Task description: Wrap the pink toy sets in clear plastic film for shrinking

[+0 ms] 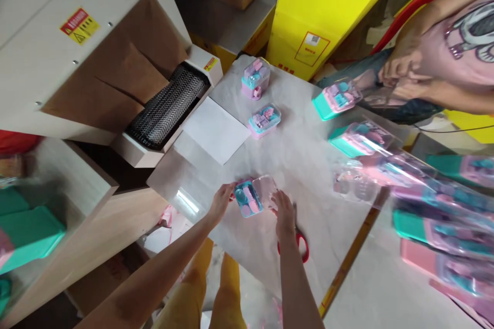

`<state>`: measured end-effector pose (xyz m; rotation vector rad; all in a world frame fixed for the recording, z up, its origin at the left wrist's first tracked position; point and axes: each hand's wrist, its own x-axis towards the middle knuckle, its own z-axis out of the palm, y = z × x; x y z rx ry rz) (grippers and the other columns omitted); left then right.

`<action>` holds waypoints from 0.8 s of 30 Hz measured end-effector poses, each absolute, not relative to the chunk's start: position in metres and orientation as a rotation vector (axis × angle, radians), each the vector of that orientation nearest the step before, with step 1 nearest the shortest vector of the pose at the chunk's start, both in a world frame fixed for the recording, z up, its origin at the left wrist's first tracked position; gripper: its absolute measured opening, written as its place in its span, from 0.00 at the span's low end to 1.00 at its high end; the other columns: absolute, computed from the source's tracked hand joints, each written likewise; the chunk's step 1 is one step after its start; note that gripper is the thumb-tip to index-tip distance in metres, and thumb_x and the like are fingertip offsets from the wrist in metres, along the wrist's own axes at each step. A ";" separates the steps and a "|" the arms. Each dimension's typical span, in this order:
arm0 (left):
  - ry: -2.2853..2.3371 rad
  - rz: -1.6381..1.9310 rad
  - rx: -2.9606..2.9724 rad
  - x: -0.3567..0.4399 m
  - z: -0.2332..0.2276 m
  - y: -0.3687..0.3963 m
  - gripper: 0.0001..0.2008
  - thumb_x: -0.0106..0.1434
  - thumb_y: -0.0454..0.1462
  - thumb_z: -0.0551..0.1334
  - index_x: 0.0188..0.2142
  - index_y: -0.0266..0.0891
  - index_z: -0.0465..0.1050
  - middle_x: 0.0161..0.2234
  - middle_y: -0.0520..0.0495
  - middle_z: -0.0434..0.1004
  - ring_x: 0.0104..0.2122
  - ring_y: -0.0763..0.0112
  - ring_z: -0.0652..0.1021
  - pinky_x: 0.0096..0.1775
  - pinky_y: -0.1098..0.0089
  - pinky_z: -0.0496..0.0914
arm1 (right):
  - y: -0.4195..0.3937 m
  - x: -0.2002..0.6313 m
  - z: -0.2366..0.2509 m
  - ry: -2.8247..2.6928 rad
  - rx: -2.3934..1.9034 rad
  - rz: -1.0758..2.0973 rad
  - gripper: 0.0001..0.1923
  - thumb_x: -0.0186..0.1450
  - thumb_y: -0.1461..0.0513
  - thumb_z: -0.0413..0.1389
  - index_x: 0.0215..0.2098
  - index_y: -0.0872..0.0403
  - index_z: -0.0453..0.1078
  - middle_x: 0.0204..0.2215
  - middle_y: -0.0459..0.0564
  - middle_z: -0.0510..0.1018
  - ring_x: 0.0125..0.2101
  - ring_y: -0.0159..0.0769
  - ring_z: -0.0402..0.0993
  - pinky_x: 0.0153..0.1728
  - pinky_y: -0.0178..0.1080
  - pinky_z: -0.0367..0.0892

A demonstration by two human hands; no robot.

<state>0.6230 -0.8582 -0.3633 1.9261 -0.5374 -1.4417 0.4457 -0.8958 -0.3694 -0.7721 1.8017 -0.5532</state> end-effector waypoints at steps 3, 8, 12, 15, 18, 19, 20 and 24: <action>-0.424 -1.517 1.859 0.617 -0.362 -0.850 0.26 0.64 0.51 0.44 0.41 0.35 0.72 0.38 0.42 0.74 0.35 0.68 0.74 0.38 0.67 0.70 | -0.875 0.465 -0.354 1.858 -1.142 -0.807 0.26 0.57 0.48 0.54 0.47 0.55 0.63 0.42 0.57 0.72 0.42 0.42 0.70 0.38 0.45 0.69; -0.385 -1.555 1.743 0.616 -0.364 -0.847 0.31 0.64 0.54 0.41 0.47 0.35 0.71 0.45 0.40 0.74 0.37 0.68 0.73 0.45 0.64 0.69 | -0.836 0.484 -0.352 1.541 -2.120 -0.778 0.06 0.63 0.63 0.52 0.39 0.54 0.65 0.48 0.57 0.65 0.56 0.46 0.58 0.50 0.50 0.65; -0.578 -1.561 1.800 0.619 -0.364 -0.850 0.26 0.60 0.52 0.54 0.51 0.38 0.68 0.46 0.42 0.73 0.41 0.66 0.73 0.44 0.65 0.68 | -0.832 0.477 -0.367 1.561 -2.242 -0.680 0.13 0.64 0.59 0.51 0.47 0.52 0.63 0.47 0.56 0.65 0.53 0.44 0.60 0.47 0.48 0.66; -0.666 -1.516 1.901 0.619 -0.365 -0.854 0.26 0.55 0.49 0.62 0.50 0.40 0.69 0.46 0.44 0.72 0.38 0.68 0.72 0.43 0.68 0.67 | -0.838 0.473 -0.375 1.605 -2.226 -0.496 0.25 0.66 0.51 0.47 0.58 0.51 0.55 0.52 0.58 0.63 0.52 0.45 0.61 0.46 0.49 0.65; -0.724 -1.509 1.920 0.618 -0.369 -0.855 0.24 0.54 0.47 0.63 0.49 0.39 0.69 0.41 0.45 0.72 0.34 0.70 0.71 0.39 0.70 0.67 | -0.840 0.474 -0.382 1.601 -2.219 -0.315 0.29 0.67 0.50 0.42 0.63 0.51 0.48 0.57 0.60 0.60 0.54 0.48 0.58 0.47 0.50 0.62; -0.741 -1.514 1.910 0.618 -0.370 -0.854 0.24 0.55 0.47 0.63 0.49 0.38 0.69 0.39 0.46 0.72 0.34 0.70 0.71 0.38 0.70 0.67 | -0.840 0.474 -0.385 1.608 -2.214 -0.298 0.30 0.67 0.50 0.41 0.63 0.52 0.47 0.56 0.61 0.60 0.54 0.48 0.58 0.47 0.50 0.61; -0.758 -1.521 1.899 0.618 -0.372 -0.854 0.24 0.56 0.47 0.62 0.49 0.38 0.68 0.38 0.46 0.72 0.34 0.69 0.71 0.37 0.70 0.67 | -0.839 0.474 -0.387 1.614 -2.205 -0.292 0.30 0.67 0.50 0.42 0.63 0.53 0.47 0.56 0.61 0.61 0.54 0.48 0.59 0.47 0.50 0.61; -0.826 -1.529 1.881 0.618 -0.373 -0.854 0.23 0.57 0.46 0.60 0.50 0.36 0.66 0.34 0.48 0.71 0.34 0.69 0.70 0.37 0.70 0.66 | -0.839 0.472 -0.395 1.569 -2.159 -0.308 0.30 0.66 0.48 0.43 0.62 0.53 0.50 0.54 0.61 0.63 0.53 0.47 0.60 0.48 0.50 0.60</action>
